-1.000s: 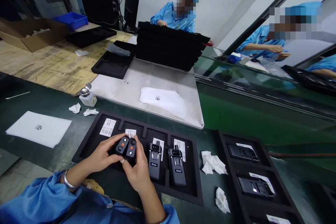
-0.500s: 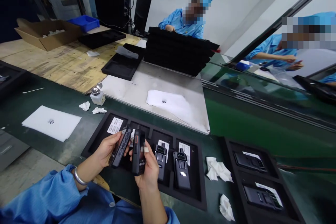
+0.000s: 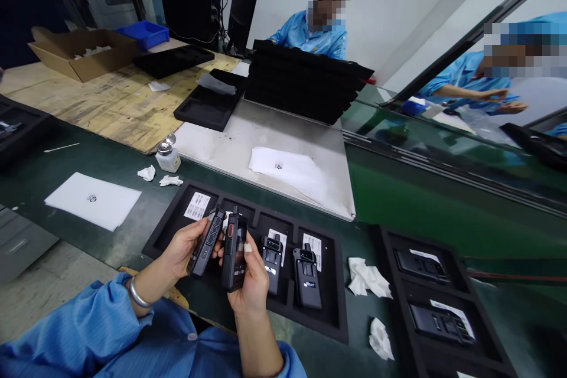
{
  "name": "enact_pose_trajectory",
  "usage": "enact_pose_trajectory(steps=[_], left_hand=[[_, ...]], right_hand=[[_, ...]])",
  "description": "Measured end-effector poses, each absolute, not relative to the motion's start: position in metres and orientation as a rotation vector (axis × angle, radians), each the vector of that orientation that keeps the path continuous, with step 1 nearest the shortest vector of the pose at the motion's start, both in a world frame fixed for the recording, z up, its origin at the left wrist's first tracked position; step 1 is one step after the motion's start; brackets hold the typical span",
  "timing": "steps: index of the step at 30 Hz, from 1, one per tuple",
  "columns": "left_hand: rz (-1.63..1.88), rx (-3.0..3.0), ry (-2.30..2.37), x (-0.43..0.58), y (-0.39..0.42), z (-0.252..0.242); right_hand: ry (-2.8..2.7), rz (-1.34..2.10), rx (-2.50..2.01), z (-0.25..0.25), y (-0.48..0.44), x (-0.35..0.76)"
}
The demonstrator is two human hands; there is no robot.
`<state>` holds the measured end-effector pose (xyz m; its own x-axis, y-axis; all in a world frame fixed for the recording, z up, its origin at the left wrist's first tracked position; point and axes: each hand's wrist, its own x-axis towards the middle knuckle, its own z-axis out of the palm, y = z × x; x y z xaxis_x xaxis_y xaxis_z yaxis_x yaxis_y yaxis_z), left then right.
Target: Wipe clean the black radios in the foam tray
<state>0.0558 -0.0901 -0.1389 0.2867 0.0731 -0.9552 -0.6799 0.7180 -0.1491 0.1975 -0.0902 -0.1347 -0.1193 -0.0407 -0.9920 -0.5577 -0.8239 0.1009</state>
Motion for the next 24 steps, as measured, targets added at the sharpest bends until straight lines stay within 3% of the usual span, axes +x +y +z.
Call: enact_pose_trajectory(steps=[19,24], left_hand=[[0.548,-0.595,1.215,0.058,-0.093,-0.136],[0.570,-0.913,1.215,0.062,-0.080,-0.140]], right_hand=[[0.665,1.978,-1.822,-0.131,-0.095,0.196],[1.048,1.847,-1.767,-0.131,-0.067,0.187]])
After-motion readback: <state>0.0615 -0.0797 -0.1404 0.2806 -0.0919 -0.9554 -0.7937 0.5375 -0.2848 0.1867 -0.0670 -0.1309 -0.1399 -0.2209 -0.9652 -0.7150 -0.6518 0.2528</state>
